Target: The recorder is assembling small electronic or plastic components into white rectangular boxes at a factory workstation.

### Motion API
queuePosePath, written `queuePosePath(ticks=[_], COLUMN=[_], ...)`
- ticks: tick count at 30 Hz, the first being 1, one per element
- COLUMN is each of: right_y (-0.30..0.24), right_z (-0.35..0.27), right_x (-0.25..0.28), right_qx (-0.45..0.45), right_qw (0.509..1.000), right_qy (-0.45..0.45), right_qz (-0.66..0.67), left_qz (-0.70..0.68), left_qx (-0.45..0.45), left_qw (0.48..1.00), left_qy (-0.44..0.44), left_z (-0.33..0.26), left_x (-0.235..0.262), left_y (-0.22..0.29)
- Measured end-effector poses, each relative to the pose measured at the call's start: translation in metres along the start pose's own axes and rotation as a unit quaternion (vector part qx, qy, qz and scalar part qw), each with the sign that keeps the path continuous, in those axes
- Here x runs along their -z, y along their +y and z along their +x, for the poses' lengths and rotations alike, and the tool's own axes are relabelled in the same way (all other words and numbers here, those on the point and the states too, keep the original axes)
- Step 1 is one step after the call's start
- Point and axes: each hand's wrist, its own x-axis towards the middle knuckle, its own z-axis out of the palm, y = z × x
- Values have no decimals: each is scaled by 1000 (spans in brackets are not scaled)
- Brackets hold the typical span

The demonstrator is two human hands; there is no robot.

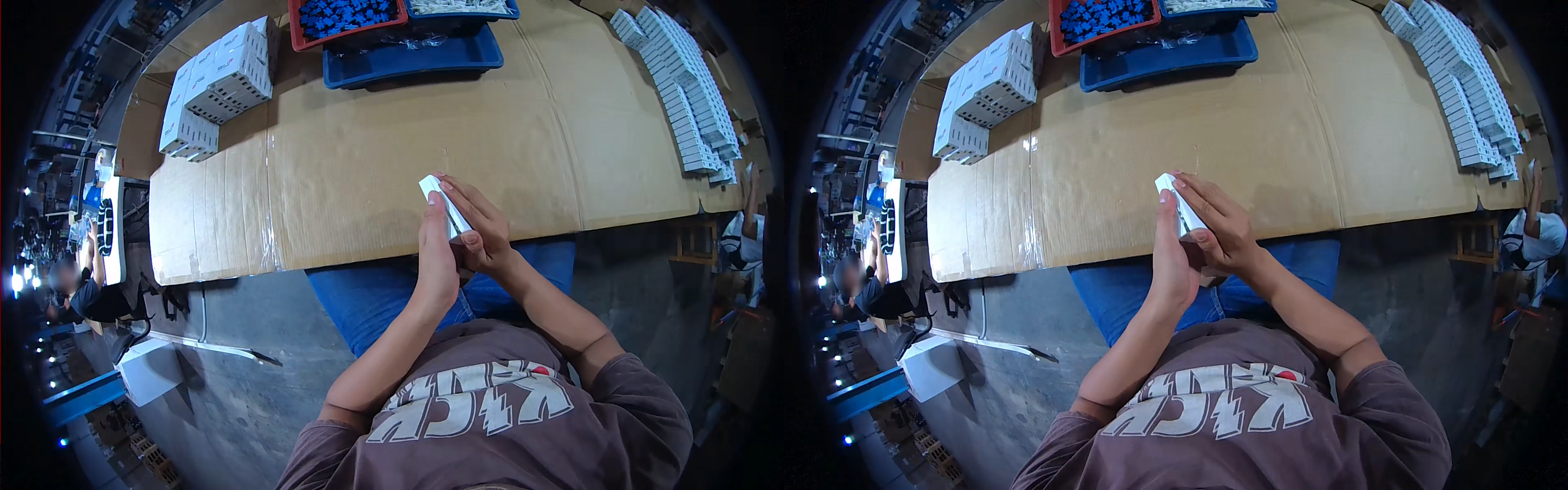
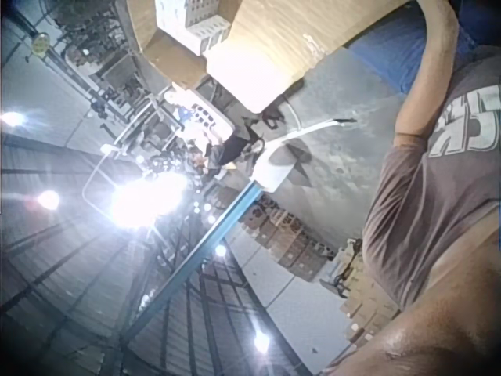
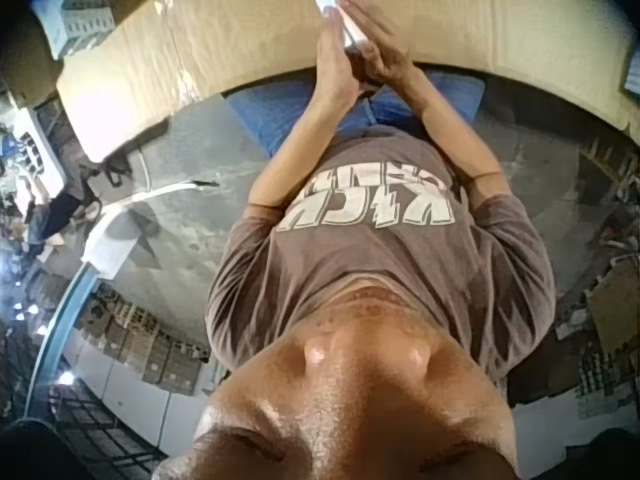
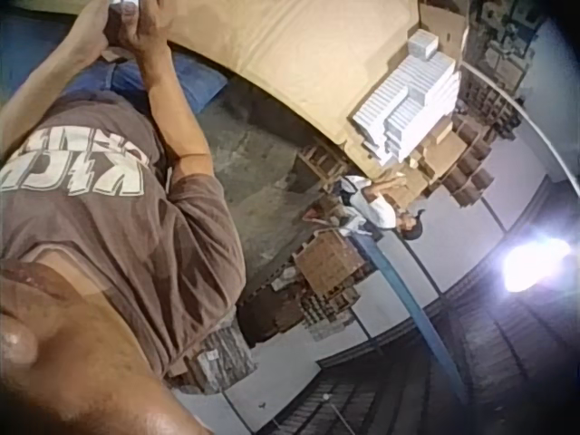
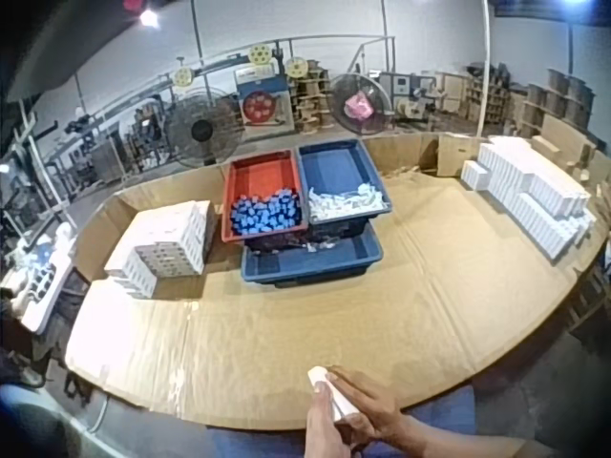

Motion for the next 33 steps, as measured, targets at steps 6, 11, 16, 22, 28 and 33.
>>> queuePosePath(ticks=[6,11,16,22,28,33], right_y=[-2,-12,-23,-28,-34,-33], right_z=[4,4,2,-5,-1,-2], right_x=[6,8,3,-2,-3,-2], right_qx=[-107,-202,-238,-236,-159,-129], right_qw=[988,976,966,966,986,991], right_qy=[-14,-15,-42,-37,-37,-26], right_qz=[109,85,89,94,24,3], left_qz=[52,148,126,220,221,226], left_qx=[-39,-148,-144,-228,-273,-267], left_qw=[998,978,981,948,936,936], left_qy=[-1,-20,-22,-23,-34,-46], left_z=[12,24,23,23,17,12], left_x=[16,29,27,31,29,27], left_y=[5,4,7,3,2,4])
